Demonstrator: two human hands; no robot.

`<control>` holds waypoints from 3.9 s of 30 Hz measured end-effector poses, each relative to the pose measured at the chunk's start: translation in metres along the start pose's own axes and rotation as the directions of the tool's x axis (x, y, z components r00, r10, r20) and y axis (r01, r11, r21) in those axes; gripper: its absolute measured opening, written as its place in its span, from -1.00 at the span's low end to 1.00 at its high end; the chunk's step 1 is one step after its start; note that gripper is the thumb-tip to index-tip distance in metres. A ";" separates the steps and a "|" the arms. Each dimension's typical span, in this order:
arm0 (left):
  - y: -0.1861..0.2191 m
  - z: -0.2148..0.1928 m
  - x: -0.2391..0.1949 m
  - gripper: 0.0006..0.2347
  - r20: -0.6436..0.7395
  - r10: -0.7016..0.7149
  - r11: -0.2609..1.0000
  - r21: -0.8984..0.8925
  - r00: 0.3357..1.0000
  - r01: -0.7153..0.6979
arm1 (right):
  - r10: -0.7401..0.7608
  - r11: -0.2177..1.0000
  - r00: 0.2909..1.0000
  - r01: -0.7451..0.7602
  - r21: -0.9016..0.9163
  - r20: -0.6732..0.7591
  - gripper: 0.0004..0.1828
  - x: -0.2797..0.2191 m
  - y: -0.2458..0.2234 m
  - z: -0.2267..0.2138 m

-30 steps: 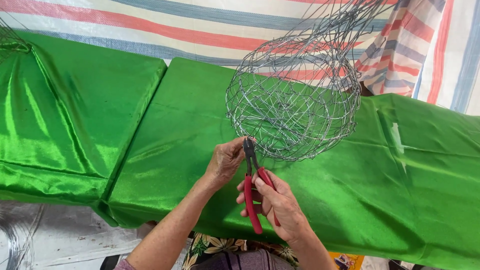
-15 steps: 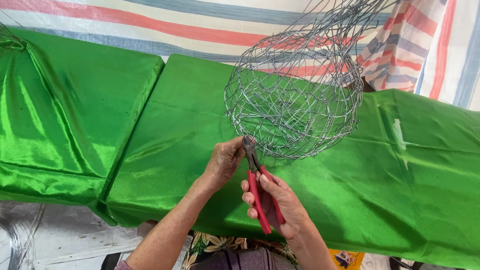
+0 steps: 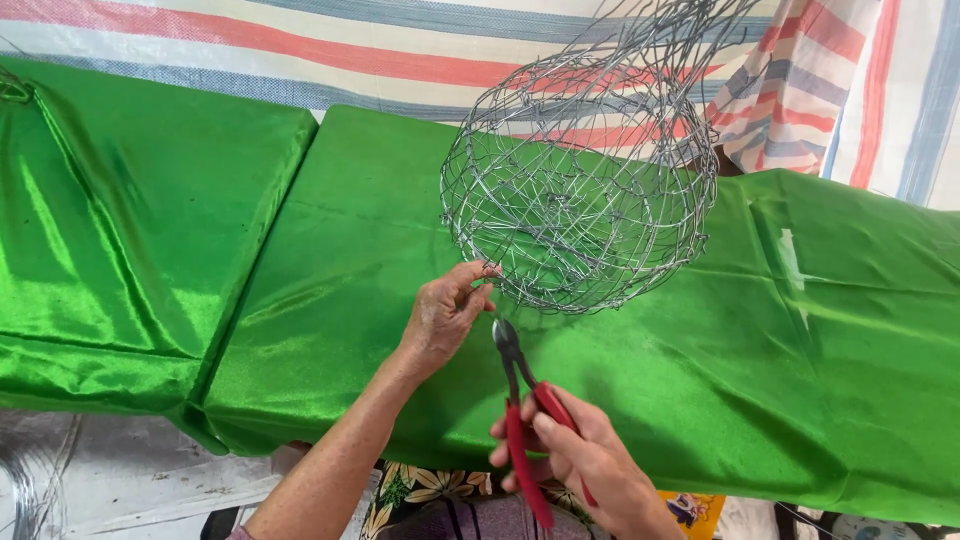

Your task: Using wire cutters to snip individual wires of a wire mesh structure

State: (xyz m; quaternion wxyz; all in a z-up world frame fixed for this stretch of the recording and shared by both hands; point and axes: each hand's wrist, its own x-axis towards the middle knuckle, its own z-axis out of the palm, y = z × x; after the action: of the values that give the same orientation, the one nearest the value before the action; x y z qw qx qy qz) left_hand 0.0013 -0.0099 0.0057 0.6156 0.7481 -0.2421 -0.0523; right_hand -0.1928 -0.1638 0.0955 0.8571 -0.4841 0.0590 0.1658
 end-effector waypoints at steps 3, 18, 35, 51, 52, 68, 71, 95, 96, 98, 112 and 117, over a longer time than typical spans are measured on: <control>0.019 -0.006 -0.010 -0.71 0.057 -0.070 0.998 -0.005 0.996 0.070 | 0.005 1.000 0.998 -0.005 0.000 -0.066 -0.84 -0.015 0.005 -0.016; 0.048 0.018 -0.032 -0.63 -0.294 0.064 0.975 0.221 0.954 0.003 | -0.143 0.989 0.983 0.137 -0.059 -0.115 -0.80 -0.033 -0.006 -0.036; 0.032 0.049 -0.054 -0.77 -0.296 0.221 0.949 0.284 0.929 -0.136 | -0.029 0.970 0.993 0.055 0.237 -0.116 -0.77 -0.004 0.004 -0.024; 0.028 0.042 -0.031 -0.69 -0.050 -0.049 0.999 0.000 0.998 0.049 | 0.012 0.970 0.998 0.003 0.243 -0.061 -0.81 0.001 0.003 -0.043; 0.028 0.043 -0.030 -0.69 -0.048 -0.048 0.999 0.000 0.998 0.048 | 0.010 0.970 0.998 0.005 0.243 -0.062 -0.81 0.002 0.003 -0.044; 0.027 0.045 -0.029 -0.74 -0.087 -0.043 0.997 0.053 0.995 0.047 | 0.002 0.923 0.999 0.014 0.383 -0.040 -0.82 0.007 0.001 -0.043; 0.026 0.047 -0.029 -0.74 -0.093 -0.033 0.997 0.069 0.995 0.040 | 0.014 0.919 0.998 0.009 0.395 -0.055 -0.82 0.004 0.001 -0.041; 0.005 0.048 -0.027 -0.74 -0.089 0.082 0.987 0.145 0.993 -0.068 | -0.100 0.950 0.973 0.155 0.271 -0.209 -0.75 0.018 0.008 -0.004; 0.005 0.049 -0.027 -0.73 -0.092 0.082 0.980 0.187 0.992 -0.064 | -0.097 0.963 0.966 0.152 0.222 -0.240 -0.75 0.018 0.008 -0.003; 0.010 0.049 -0.027 -0.74 -0.089 0.079 0.981 0.186 0.993 -0.061 | -0.095 0.969 0.961 0.150 0.198 -0.260 -0.75 0.019 0.008 -0.002; 0.023 0.053 -0.027 -0.76 -0.117 0.122 0.975 0.199 0.986 -0.097 | -0.052 0.985 0.958 0.096 0.146 -0.281 -0.73 0.009 0.001 -0.008; 0.018 0.055 -0.026 -0.77 -0.179 0.140 0.976 0.192 0.974 -0.105 | 0.010 1.000 0.995 -0.012 -0.026 -0.101 -0.81 -0.018 -0.026 -0.011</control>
State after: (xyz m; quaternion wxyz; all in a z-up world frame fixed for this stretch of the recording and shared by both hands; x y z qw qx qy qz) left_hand -0.0471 -0.0501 0.0044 0.5676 0.7861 -0.2314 0.0802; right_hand -0.1999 -0.1893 0.1154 0.8455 -0.5030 0.1027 0.1467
